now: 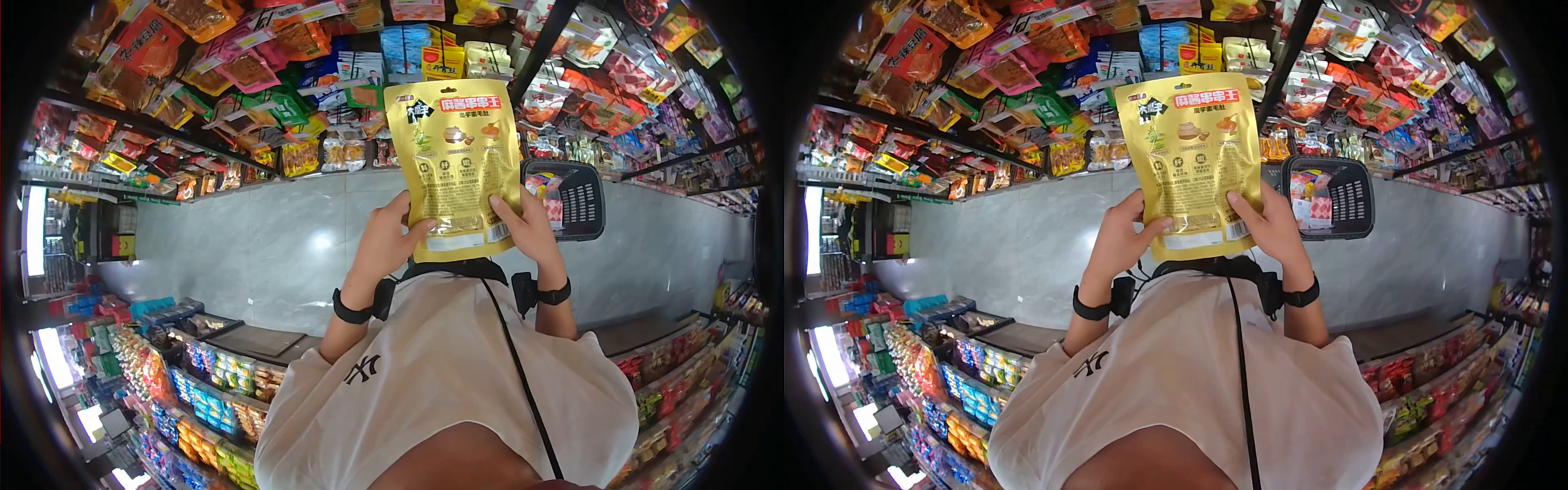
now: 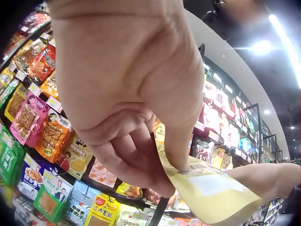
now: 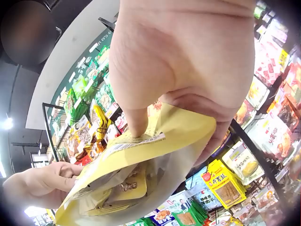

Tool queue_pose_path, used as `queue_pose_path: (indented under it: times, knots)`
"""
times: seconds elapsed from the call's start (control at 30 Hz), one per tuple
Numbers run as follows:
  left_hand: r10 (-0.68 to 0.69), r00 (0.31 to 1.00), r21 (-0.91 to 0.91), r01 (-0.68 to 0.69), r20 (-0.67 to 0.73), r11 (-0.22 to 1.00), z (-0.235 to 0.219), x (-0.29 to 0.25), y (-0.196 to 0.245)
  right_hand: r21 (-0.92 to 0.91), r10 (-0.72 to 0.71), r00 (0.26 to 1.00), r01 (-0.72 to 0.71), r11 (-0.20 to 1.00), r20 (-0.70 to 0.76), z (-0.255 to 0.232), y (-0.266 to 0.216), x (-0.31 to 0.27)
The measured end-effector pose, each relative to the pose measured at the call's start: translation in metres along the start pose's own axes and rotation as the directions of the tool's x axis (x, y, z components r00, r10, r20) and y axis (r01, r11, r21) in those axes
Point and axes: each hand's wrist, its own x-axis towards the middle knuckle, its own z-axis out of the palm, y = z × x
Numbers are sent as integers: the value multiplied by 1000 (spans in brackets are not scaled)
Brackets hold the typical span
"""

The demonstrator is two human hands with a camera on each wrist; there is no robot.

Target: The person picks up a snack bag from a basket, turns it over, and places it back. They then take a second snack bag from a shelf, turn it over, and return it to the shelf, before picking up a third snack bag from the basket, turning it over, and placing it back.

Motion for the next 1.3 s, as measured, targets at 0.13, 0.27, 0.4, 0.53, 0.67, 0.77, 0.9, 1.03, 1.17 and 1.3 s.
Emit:
queue_pose_path:
  times: [0.13,0.27,0.4,0.53,0.67,0.77,0.9,1.03,1.17,1.3]
  knots:
    - [34,999,12,-34,-2,999,34,-5,16,24,-17,1000,17,1000,-18,-29,13,-23]
    - [9,999,25,-11,49,1000,84,-8,36,20,-20,998,21,1000,-66,-74,23,-57]
    - [60,993,-11,-59,101,998,145,-16,50,28,-12,991,16,999,-136,-119,46,-99]
    - [60,982,11,-63,181,998,195,-28,60,98,27,983,-9,995,-184,-152,80,-139]
    - [47,972,20,-53,232,998,233,-39,70,186,95,966,-50,981,-240,-171,97,-175]
    - [19,964,46,-32,266,998,250,-48,78,225,104,957,-43,974,-269,-178,100,-195]
    - [57,958,76,-81,280,994,261,-57,86,215,124,950,-63,975,-287,-183,107,-212]
    - [47,957,108,-81,285,991,259,-63,88,193,111,951,-56,980,-289,-181,101,-221]
    - [22,975,103,-46,220,994,252,-82,87,173,99,964,-57,983,-245,-171,95,-222]
    - [7,989,142,-28,151,989,235,-95,81,114,85,977,-63,991,-198,-156,89,-215]
